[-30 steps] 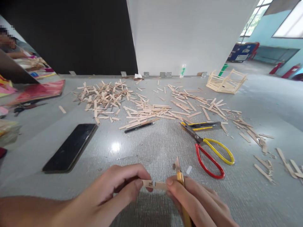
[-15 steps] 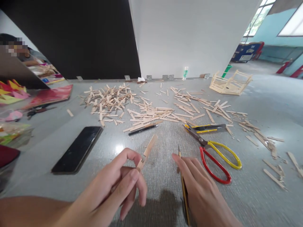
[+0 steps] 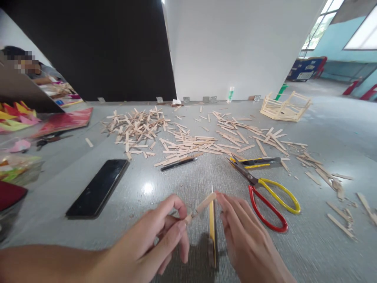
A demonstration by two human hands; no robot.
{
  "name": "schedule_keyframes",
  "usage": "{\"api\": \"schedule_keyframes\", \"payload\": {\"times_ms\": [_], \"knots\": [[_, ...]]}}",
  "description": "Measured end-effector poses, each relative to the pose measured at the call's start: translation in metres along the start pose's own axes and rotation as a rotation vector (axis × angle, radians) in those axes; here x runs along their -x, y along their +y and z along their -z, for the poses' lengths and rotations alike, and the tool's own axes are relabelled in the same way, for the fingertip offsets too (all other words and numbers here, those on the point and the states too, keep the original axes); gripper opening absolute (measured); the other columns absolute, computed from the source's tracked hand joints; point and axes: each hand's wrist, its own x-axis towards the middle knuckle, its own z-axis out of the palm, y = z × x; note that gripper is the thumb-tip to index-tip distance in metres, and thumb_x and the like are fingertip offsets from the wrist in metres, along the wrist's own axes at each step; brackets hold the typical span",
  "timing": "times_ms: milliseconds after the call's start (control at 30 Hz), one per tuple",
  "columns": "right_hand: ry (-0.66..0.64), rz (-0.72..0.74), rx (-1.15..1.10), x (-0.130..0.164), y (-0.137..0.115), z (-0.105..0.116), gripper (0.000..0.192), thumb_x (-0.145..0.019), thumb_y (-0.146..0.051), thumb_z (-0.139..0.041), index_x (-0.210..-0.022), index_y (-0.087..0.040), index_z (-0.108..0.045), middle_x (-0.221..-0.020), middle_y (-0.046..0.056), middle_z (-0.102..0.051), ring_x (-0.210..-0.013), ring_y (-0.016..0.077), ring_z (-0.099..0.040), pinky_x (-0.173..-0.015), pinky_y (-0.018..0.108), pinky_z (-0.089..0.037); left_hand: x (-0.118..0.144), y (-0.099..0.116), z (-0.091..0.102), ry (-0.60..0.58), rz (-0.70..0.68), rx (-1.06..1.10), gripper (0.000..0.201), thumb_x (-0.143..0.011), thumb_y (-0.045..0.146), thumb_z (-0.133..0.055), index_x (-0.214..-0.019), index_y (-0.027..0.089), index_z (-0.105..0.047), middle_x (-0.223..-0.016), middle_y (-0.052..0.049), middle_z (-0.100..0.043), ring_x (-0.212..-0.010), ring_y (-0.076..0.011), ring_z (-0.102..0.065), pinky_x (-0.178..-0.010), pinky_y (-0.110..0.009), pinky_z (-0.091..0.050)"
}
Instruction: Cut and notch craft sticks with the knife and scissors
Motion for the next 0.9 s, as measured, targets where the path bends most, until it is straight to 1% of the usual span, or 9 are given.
{"api": "schedule_keyframes", "payload": {"times_ms": [133, 233, 367, 467, 533, 600, 667, 833, 900], "knots": [[-0.005, -0.105, -0.249, -0.008, -0.017, 0.009, 0.013, -0.103, -0.031, -0.055, -0.107, -0.027, -0.067, -0.088, 0.005, -0.076, -0.08, 0.0218, -0.076, -0.066, 0.025, -0.063, 0.005, -0.005, -0.008, -0.093, 0.005, -0.23, 0.011, -0.106, 0.027, -0.042, -0.095, 0.024, -0.045, -0.075, 0.0, -0.073, -0.062, -0.0147, -0.063, -0.064, -0.024, -0.046], [0.05, -0.237, -0.295, -0.011, -0.02, 0.007, 0.023, -0.099, -0.047, -0.061, -0.099, -0.026, -0.071, -0.076, 0.005, -0.074, -0.071, 0.0246, -0.075, -0.057, 0.028, -0.061, 0.008, -0.005, -0.011, -0.106, -0.011, -0.426, 0.007, -0.101, 0.024, -0.055, -0.093, 0.023, -0.055, -0.074, 0.001, -0.069, -0.063, -0.0152, -0.062, -0.056, -0.022, -0.041], [0.08, -0.363, -0.37, -0.015, -0.015, 0.0, 0.035, -0.096, -0.059, -0.061, -0.095, -0.025, -0.069, -0.066, 0.004, -0.069, -0.061, 0.0227, -0.069, -0.051, 0.028, -0.058, 0.001, -0.006, -0.001, -0.178, -0.056, -0.628, 0.02, -0.105, 0.025, -0.049, -0.09, 0.022, -0.062, -0.069, 0.001, -0.067, -0.061, -0.0163, -0.063, -0.054, -0.023, -0.041], [0.076, -0.447, -0.439, -0.015, -0.008, -0.003, 0.038, -0.096, -0.062, -0.061, -0.092, -0.024, -0.066, -0.061, 0.002, -0.065, -0.054, 0.0203, -0.065, -0.047, 0.027, -0.054, -0.014, -0.016, 0.02, -0.013, -0.062, -0.789, 0.013, -0.104, 0.023, -0.053, -0.114, 0.022, -0.06, -0.079, 0.001, -0.072, -0.068, -0.0179, -0.068, -0.065, -0.026, -0.051], [0.051, -0.512, -0.493, -0.013, -0.003, -0.004, 0.038, -0.098, -0.061, -0.058, -0.091, -0.024, -0.063, -0.059, 0.0, -0.062, -0.051, 0.0185, -0.061, -0.046, 0.026, -0.051, -0.025, -0.028, 0.036, 0.087, -0.039, -0.86, 0.023, -0.103, 0.021, -0.051, -0.125, 0.017, -0.056, -0.107, -0.011, -0.074, -0.096, -0.0267, -0.071, -0.084, -0.038, -0.055], [0.0, -0.572, -0.546, -0.012, 0.0, -0.004, 0.036, -0.102, -0.058, -0.053, -0.091, -0.024, -0.059, -0.058, -0.002, -0.059, -0.049, 0.0161, -0.057, -0.046, 0.025, -0.049, -0.034, -0.039, 0.047, 0.182, -0.03, -0.92, 0.028, -0.107, 0.019, -0.038, -0.13, 0.011, -0.053, -0.132, -0.024, -0.063, -0.124, -0.0375, -0.06, -0.102, -0.056, -0.046], [-0.057, -0.597, -0.575, -0.011, 0.003, -0.005, 0.035, -0.105, -0.055, -0.049, -0.089, -0.025, -0.055, -0.057, -0.005, -0.055, -0.047, 0.014, -0.053, -0.046, 0.024, -0.045, -0.036, -0.046, 0.052, 0.19, -0.045, -0.951, 0.028, -0.106, 0.02, -0.041, -0.127, 0.01, -0.055, -0.139, -0.027, -0.058, -0.132, -0.0427, -0.053, -0.107, -0.064, -0.04], [-0.124, -0.569, -0.601, -0.009, 0.003, -0.006, 0.036, -0.106, -0.056, -0.047, -0.089, -0.025, -0.053, -0.069, -0.001, -0.065, -0.052, 0.0129, -0.051, -0.049, 0.025, -0.043, -0.028, -0.032, 0.036, 0.06, -0.152, -0.934, 0.018, -0.106, 0.025, -0.049, -0.112, 0.017, -0.064, -0.115, -0.012, -0.072, -0.113, -0.0317, -0.065, -0.102, -0.05, -0.048], [-0.129, -0.569, -0.603, -0.009, 0.002, -0.006, 0.035, -0.107, -0.054, -0.046, -0.089, -0.025, -0.052, -0.071, -0.001, -0.065, -0.053, 0.0126, -0.052, -0.05, 0.025, -0.043, -0.028, -0.024, 0.032, 0.069, -0.169, -0.935, 0.023, -0.108, 0.021, -0.043, -0.115, 0.016, -0.065, -0.118, -0.012, -0.071, -0.115, -0.0302, -0.064, -0.104, -0.048, -0.046]]}}
